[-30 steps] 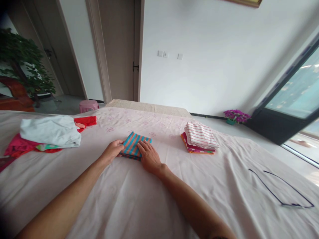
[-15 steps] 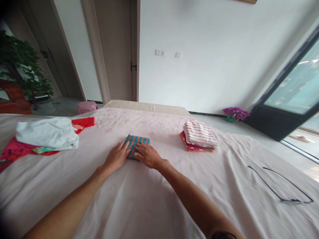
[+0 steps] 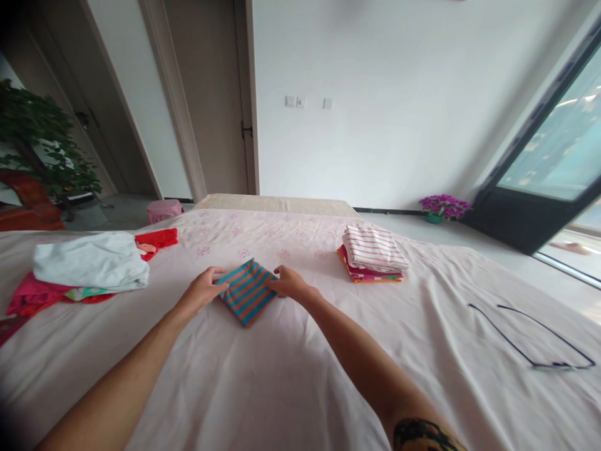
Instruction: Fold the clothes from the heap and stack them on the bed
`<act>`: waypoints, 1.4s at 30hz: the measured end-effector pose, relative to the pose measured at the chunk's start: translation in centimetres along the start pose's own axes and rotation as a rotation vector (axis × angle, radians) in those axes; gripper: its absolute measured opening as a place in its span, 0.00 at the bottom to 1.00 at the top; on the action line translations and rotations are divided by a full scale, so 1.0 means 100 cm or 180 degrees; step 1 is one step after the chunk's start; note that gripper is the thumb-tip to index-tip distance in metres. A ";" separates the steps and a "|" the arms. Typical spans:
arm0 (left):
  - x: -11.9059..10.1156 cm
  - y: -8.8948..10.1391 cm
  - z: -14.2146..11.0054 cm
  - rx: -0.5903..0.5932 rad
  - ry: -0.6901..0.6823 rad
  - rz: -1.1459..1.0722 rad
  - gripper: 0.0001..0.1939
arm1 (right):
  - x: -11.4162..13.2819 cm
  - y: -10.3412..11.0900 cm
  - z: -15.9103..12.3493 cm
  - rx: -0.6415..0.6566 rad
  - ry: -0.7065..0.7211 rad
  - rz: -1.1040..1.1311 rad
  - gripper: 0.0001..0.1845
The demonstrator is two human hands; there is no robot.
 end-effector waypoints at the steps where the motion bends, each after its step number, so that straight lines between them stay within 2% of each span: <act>1: -0.001 0.005 0.003 0.0006 -0.0044 -0.0140 0.25 | -0.002 -0.015 -0.011 0.0292 -0.0100 0.0411 0.30; 3: -0.005 0.015 0.008 0.0040 -0.0139 -0.0235 0.27 | 0.003 -0.044 -0.034 0.0916 -0.0100 0.1002 0.27; 5: -0.006 0.024 0.012 -0.0044 -0.0212 -0.0127 0.30 | 0.005 -0.054 -0.049 0.1085 -0.0005 0.1126 0.22; 6: -0.005 0.029 0.013 -0.0146 -0.0237 -0.0023 0.30 | 0.003 -0.050 -0.050 0.0947 0.0022 0.1026 0.19; 9: 0.006 0.036 0.013 -0.0401 -0.0255 0.0203 0.28 | -0.008 -0.018 -0.041 0.0059 0.0096 0.0463 0.17; 11: 0.017 0.031 0.012 -0.0305 -0.0211 0.0176 0.27 | -0.006 0.000 -0.033 -0.0424 0.0250 0.0241 0.19; 14: 0.027 0.017 0.008 0.0088 -0.0137 0.0076 0.25 | 0.007 0.008 -0.019 -0.0701 0.0510 0.0206 0.24; 16: 0.025 0.013 0.005 0.0213 -0.0122 0.0145 0.23 | 0.017 0.005 -0.009 -0.0661 0.0588 0.0188 0.28; 18: 0.021 0.013 0.002 0.0185 -0.0093 0.0322 0.20 | 0.024 -0.001 0.001 -0.0491 0.0570 0.0046 0.29; 21: 0.015 0.016 0.001 0.0040 -0.0055 0.0612 0.17 | 0.028 -0.012 0.015 -0.0182 0.0375 -0.0393 0.24; 23: 0.014 0.017 0.001 -0.0002 -0.0088 0.0737 0.16 | 0.026 -0.014 0.021 -0.0141 0.0242 -0.0624 0.20; 26: 0.018 0.017 0.003 0.0013 -0.0082 0.0767 0.18 | 0.022 -0.016 0.025 -0.0147 0.0185 -0.0473 0.17; 28: 0.020 0.018 0.003 0.0007 -0.0052 0.0812 0.19 | 0.015 -0.016 0.021 -0.0193 0.0111 -0.0112 0.18; 31: 0.019 0.021 0.000 -0.0064 -0.0038 0.0947 0.18 | 0.006 -0.011 0.007 -0.0346 0.0036 0.0295 0.25; 33: 0.019 0.021 -0.001 -0.0075 -0.0014 0.0977 0.18 | 0.004 -0.015 -0.006 -0.0254 0.0053 0.0460 0.28; 37: 0.021 0.021 0.000 -0.0075 0.0072 0.0936 0.19 | 0.017 -0.028 -0.031 -0.0007 0.0208 0.0668 0.35; 42: 0.023 0.024 -0.001 -0.0095 0.0131 0.0866 0.20 | 0.035 -0.036 -0.039 -0.0051 0.0169 0.0848 0.40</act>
Point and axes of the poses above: each hand's wrist, its own z-axis towards the middle knuckle, its own y-axis out of the back of the hand, x = y × z, the point moved 10 cm from there along z, towards the middle knuckle, and after that the axes turned 9 degrees about y, right-handed, at the moved point
